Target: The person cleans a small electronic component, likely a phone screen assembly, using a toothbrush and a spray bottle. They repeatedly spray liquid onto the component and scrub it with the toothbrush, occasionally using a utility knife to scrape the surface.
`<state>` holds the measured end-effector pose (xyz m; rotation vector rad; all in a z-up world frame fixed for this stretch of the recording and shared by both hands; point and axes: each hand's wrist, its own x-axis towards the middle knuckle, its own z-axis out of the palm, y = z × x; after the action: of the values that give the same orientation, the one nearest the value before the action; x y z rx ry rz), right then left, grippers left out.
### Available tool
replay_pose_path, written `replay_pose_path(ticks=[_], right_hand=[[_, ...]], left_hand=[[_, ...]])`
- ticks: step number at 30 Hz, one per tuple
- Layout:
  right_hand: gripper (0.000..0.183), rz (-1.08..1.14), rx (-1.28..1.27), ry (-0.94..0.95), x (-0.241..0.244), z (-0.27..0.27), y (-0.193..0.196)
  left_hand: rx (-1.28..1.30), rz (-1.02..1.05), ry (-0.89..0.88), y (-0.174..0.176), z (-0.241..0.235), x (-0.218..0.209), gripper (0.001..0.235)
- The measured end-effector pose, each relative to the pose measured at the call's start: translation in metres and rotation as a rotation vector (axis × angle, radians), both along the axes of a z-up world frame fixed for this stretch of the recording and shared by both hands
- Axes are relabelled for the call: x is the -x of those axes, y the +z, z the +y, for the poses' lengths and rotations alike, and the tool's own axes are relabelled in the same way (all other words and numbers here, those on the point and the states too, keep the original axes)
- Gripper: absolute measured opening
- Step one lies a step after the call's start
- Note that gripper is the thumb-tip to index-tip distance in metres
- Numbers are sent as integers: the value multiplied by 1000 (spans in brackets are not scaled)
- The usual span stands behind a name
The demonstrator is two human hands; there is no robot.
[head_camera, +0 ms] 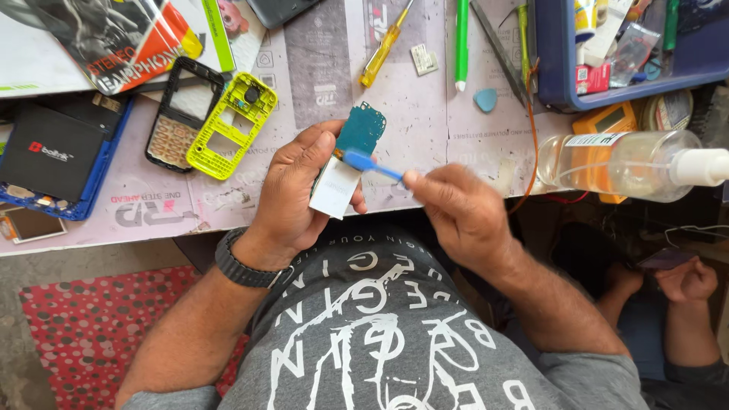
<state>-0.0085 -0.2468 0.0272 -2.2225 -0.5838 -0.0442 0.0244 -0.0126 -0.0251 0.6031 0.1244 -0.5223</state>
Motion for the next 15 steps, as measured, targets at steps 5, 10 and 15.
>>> replay_pose_path(ticks=[5,10,15], right_hand=[[37,-19,2,8,4,-1,-4],[39,-19,7,-15,2,1,4],[40,-34,7,-71,0,5,8]], left_hand=[[3,-6,-2,-6,1,4,42],[-30,-1,8,-2,0,3,42],[15,15,-3,0,0,5,40]])
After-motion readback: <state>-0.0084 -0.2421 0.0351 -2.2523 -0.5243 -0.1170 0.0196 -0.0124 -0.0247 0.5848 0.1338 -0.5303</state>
